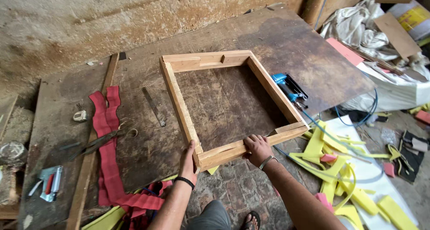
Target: The person weaves red fabric strips through a wooden frame using a pneumatic staple gun to secure the woven pattern. They repeatedly pull, align, and staple the fabric, then cut excess material with scissors. The completed woven panel is lifted and placed onto a chair frame.
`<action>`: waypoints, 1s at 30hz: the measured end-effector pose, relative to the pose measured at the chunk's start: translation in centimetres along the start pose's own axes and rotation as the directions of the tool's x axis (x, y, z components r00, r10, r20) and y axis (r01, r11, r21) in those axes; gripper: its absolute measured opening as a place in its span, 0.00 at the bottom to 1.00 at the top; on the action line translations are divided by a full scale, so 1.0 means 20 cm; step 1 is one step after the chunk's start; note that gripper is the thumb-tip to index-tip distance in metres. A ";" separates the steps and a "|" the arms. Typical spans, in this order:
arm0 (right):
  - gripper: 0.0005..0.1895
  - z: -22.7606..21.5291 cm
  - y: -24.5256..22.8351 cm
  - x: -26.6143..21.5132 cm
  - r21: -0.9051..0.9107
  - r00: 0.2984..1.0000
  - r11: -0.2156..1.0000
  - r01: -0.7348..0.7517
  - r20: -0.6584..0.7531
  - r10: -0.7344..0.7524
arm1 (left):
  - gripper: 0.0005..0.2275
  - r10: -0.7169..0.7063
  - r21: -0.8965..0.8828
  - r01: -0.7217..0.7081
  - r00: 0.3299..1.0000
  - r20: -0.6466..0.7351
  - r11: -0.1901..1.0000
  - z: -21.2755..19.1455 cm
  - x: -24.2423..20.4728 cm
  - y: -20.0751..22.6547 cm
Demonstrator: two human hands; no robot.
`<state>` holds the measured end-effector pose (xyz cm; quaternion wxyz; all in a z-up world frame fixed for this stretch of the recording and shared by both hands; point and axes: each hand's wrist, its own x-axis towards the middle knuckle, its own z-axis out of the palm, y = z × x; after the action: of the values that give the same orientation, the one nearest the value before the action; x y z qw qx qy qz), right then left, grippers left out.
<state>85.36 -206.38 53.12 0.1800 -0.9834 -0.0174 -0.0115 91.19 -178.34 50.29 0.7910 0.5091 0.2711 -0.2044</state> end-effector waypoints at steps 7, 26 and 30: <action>0.18 0.24 0.27 0.43 0.041 0.990 0.996 0.075 0.116 -0.080 | 0.27 -0.085 -0.015 0.083 0.987 -0.138 0.996 0.03 0.56 -0.04; 0.11 -0.06 1.14 0.67 0.223 0.840 0.921 -0.318 -0.384 0.383 | 0.16 0.374 0.826 -0.455 0.868 0.327 0.333 0.86 0.63 -0.05; 0.16 -0.05 1.62 0.81 0.227 0.847 0.863 -0.451 -0.197 0.494 | 0.16 0.333 0.818 -0.478 0.865 0.375 0.320 1.17 0.67 -0.19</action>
<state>102.76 -236.48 43.04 0.2620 -0.9285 0.2479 -0.0879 104.42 -201.96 46.88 0.4421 0.8823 -0.0700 -0.1454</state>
